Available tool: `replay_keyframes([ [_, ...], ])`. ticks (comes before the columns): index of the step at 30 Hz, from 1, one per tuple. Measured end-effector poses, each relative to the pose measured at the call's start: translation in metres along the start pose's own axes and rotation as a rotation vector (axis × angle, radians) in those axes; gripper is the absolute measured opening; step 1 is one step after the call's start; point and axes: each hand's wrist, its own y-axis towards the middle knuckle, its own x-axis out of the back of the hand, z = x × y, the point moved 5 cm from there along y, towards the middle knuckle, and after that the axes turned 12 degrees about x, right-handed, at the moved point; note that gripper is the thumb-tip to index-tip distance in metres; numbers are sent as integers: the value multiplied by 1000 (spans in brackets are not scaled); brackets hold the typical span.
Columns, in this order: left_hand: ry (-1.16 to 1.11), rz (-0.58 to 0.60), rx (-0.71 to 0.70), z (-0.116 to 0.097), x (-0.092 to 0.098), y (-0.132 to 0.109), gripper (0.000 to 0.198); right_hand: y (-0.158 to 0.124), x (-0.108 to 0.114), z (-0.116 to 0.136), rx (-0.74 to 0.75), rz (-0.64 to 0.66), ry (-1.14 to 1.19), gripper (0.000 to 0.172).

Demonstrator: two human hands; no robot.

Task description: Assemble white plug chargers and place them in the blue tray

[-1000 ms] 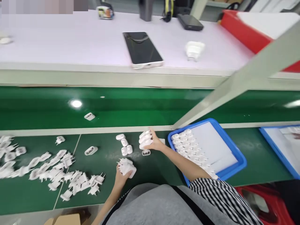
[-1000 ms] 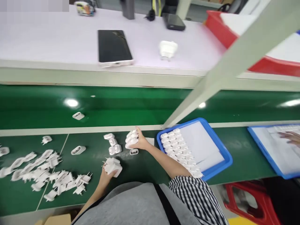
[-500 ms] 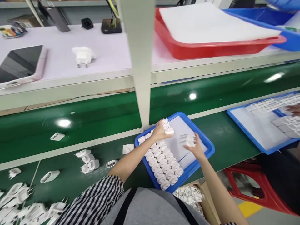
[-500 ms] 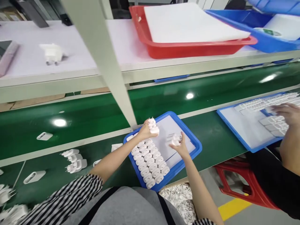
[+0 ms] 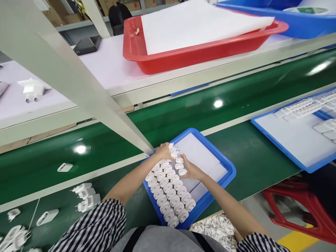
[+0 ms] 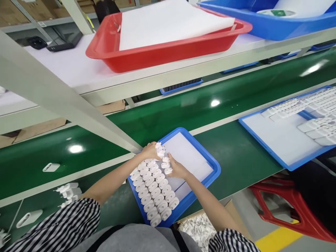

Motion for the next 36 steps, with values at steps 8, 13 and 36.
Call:
replay_keyframes([
  [8,151,95,-39,-11,6,0,101,0,-6,-4,-138,-32,169,93],
  [13,195,110,-11,-10,4,-3,107,-5,-18,-10,-192,-43,388,90],
  [36,202,168,-9,1,9,-3,77,60,-4,-18,-191,-305,981,50],
])
